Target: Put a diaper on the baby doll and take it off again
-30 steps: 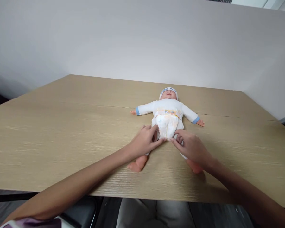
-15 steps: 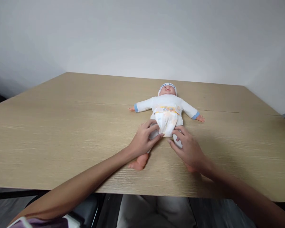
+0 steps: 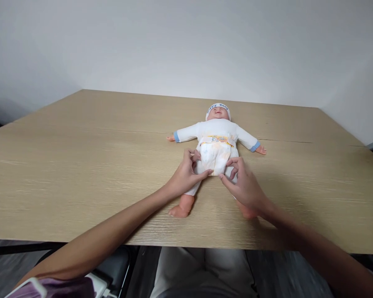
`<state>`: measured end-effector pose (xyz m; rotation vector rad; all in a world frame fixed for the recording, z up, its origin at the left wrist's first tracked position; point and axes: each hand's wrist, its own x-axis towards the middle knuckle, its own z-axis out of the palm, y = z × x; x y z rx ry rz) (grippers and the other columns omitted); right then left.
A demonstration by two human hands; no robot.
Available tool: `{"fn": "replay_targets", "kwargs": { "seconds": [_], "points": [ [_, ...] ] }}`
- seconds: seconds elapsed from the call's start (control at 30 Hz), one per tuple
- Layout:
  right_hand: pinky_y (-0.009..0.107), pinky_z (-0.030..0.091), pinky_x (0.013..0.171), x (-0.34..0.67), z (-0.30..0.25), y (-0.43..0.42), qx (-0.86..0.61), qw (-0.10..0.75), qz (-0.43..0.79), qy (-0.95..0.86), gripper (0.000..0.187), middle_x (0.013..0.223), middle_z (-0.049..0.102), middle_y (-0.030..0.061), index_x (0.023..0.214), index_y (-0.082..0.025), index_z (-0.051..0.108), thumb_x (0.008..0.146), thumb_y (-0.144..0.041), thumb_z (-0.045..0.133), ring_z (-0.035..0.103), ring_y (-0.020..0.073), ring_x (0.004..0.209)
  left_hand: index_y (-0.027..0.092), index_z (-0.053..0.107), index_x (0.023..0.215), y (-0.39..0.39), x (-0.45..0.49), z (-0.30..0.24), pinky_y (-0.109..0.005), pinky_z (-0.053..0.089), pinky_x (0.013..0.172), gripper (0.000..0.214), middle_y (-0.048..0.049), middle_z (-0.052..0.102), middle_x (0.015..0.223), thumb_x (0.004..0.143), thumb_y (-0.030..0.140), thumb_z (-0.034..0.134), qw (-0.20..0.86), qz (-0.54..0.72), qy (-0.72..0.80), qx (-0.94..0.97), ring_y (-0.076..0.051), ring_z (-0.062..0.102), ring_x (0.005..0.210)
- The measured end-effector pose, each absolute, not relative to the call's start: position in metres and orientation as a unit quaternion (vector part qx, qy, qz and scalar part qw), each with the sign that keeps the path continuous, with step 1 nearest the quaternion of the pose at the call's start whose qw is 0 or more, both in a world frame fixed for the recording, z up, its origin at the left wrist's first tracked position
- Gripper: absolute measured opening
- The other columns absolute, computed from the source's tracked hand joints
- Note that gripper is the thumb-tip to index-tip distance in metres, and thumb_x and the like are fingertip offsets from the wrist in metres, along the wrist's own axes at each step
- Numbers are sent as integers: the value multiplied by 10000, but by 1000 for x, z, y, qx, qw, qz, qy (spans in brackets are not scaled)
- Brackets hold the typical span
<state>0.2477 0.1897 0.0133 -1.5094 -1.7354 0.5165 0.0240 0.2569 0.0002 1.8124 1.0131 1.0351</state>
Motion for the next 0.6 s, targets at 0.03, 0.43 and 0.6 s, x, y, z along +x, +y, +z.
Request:
{"fn": "replay_targets", "kwargs": {
  "seconds": [0.03, 0.43, 0.6],
  "points": [
    [357, 501, 692, 249, 14, 191, -596, 385, 216, -670, 319, 998, 738, 32, 1147, -257, 507, 932, -389, 702, 644, 202, 698, 264, 376, 1095, 258, 24, -1, -306, 491, 798, 573, -31, 605, 1143, 818, 438, 846, 417, 414, 406, 699, -169, 583, 911],
    [423, 489, 902, 260, 27, 189, -591, 336, 185, -710, 105, 1055, 820, 52, 1009, -252, 748, 988, -353, 728, 682, 285, 990, 188, 759, 1086, 255, 17, 16, -348, 493, 801, 397, -46, 780, 1003, 908, 541, 790, 419, 313, 438, 731, -233, 664, 890],
    [423, 476, 936, 255, 22, 190, -601, 354, 220, -682, 178, 1058, 794, 58, 1025, -242, 766, 972, -409, 736, 635, 280, 1014, 180, 775, 1201, 260, 17, 19, -390, 543, 919, 509, -83, 810, 1134, 915, 601, 780, 528, 306, 409, 679, -291, 711, 1058]
  ]
}}
